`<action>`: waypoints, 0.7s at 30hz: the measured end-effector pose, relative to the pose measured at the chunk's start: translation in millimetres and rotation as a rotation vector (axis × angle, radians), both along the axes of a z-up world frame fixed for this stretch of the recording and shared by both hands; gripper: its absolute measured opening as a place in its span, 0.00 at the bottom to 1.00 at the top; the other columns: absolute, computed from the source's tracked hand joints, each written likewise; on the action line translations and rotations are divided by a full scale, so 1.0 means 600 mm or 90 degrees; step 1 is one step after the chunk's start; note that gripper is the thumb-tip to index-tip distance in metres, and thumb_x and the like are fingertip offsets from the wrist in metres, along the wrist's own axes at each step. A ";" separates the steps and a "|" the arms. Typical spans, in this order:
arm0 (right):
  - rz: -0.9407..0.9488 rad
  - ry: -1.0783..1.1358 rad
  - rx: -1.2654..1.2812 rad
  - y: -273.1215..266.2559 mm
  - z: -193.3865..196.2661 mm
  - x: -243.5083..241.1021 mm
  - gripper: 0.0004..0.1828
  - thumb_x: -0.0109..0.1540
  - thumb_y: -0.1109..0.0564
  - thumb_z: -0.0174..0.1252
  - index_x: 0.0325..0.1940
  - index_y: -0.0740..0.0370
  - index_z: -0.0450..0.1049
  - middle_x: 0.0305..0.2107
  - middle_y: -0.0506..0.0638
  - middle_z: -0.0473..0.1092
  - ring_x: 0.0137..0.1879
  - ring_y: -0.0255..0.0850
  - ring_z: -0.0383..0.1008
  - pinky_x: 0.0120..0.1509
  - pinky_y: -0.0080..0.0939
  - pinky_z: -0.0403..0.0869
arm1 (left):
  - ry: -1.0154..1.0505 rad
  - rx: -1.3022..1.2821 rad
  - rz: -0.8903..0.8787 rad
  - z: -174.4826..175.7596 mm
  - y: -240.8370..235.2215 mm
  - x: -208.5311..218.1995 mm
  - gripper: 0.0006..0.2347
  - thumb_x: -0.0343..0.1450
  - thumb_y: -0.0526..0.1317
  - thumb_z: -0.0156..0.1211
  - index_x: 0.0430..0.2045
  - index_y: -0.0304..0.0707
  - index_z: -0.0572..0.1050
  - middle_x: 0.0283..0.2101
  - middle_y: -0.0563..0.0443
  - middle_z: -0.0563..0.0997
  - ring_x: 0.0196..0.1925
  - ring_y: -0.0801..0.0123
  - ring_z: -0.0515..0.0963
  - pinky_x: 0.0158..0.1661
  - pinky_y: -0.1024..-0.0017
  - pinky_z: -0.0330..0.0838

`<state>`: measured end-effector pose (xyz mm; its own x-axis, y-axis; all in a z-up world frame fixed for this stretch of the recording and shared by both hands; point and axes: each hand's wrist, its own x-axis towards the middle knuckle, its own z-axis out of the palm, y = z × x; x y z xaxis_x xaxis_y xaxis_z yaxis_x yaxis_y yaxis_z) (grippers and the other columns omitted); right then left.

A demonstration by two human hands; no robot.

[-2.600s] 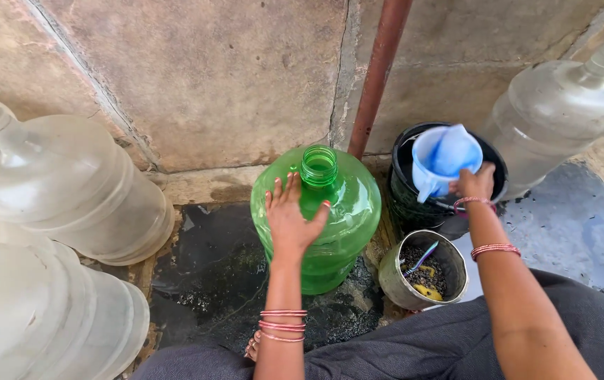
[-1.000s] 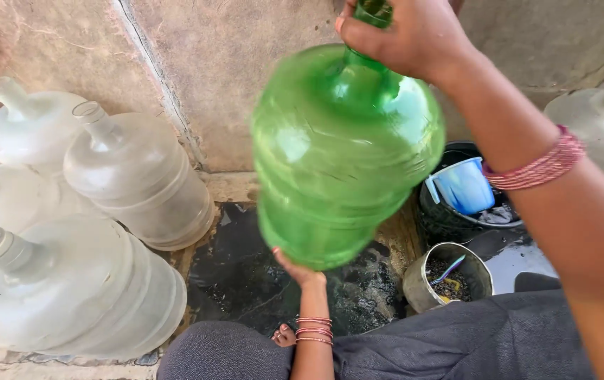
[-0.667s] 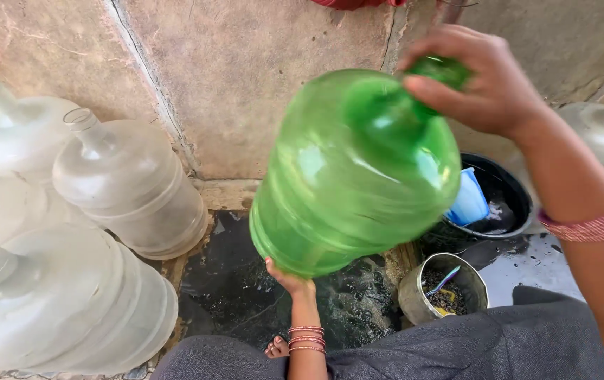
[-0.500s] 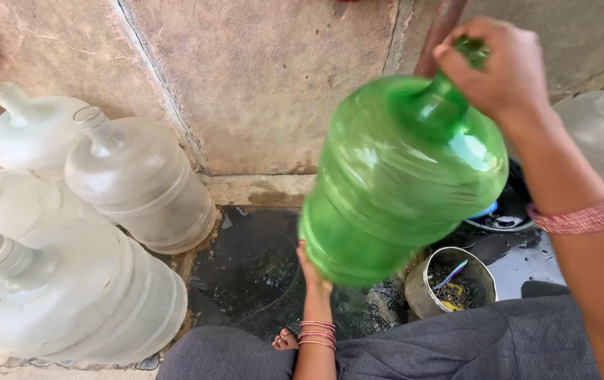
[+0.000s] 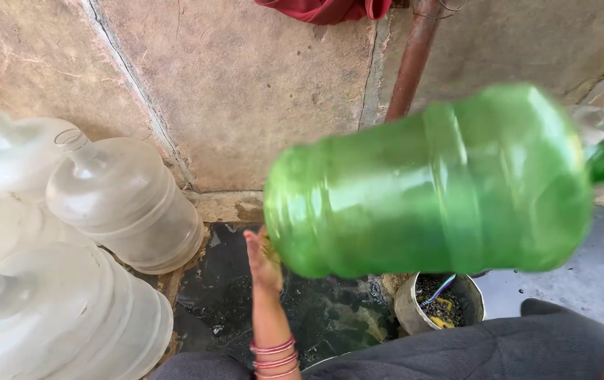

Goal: The person washes a large green jug with water from a mug. They shake the jug to rinse it. They clean a small glass bottle using a brush and a soapy liquid from a small container.

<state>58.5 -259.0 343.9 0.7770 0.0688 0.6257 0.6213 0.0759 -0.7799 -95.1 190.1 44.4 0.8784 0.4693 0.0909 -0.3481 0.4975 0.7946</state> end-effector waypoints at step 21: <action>0.378 0.266 0.364 -0.129 -0.296 0.086 0.18 0.77 0.48 0.46 0.56 0.67 0.69 0.52 0.56 0.72 0.62 0.48 0.75 0.70 0.52 0.73 | -0.190 0.534 0.203 0.403 0.007 -0.049 0.42 0.65 0.68 0.65 0.66 0.33 0.66 0.60 0.43 0.77 0.65 0.59 0.76 0.67 0.61 0.69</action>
